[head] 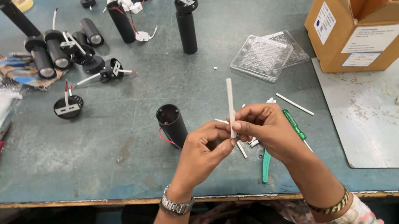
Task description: The person cuts white plastic rods with red scissors, then inserts the cut pieces into small white plastic connectors. The person handles a black cylindrical housing with wires and places the assembled connector near it on the workbench.
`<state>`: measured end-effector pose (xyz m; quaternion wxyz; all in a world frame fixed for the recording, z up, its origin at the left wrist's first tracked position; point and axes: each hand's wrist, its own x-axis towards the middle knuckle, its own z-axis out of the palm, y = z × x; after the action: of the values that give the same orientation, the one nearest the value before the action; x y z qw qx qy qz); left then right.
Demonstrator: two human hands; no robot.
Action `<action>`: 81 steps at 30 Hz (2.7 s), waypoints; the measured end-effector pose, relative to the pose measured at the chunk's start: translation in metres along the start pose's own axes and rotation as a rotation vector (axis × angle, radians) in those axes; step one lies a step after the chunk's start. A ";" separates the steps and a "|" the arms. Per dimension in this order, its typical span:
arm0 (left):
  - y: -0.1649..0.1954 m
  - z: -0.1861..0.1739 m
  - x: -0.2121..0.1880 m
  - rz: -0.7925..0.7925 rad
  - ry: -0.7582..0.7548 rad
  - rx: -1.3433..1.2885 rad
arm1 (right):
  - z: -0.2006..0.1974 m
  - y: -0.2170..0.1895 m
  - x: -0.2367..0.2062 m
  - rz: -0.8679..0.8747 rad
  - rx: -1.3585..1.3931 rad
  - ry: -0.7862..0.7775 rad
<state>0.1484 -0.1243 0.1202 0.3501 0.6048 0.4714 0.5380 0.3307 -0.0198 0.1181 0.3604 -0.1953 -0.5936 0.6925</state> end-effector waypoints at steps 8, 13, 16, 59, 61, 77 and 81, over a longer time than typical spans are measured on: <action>-0.009 -0.002 -0.002 -0.062 -0.008 -0.061 | 0.006 0.007 0.005 0.042 0.124 0.016; -0.016 -0.002 -0.001 -0.044 -0.009 -0.098 | 0.006 0.008 0.006 0.045 0.101 0.003; -0.018 -0.002 -0.001 -0.077 -0.005 -0.115 | 0.007 0.009 0.007 0.041 0.097 0.006; -0.041 0.007 0.008 0.233 0.088 0.245 | -0.010 0.022 0.028 0.089 0.190 0.135; -0.049 0.009 0.017 0.212 0.169 0.489 | -0.018 0.017 0.027 0.080 0.224 0.191; -0.033 0.080 0.032 0.022 0.263 -0.411 | -0.033 0.053 -0.014 -0.014 0.422 0.253; -0.027 0.084 0.024 -0.014 0.331 -0.246 | -0.036 0.063 -0.020 -0.047 0.387 0.304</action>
<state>0.2254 -0.0862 0.0877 0.3429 0.4576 0.4572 0.6811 0.3523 -0.0124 0.0466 0.4921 -0.2107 -0.3932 0.7476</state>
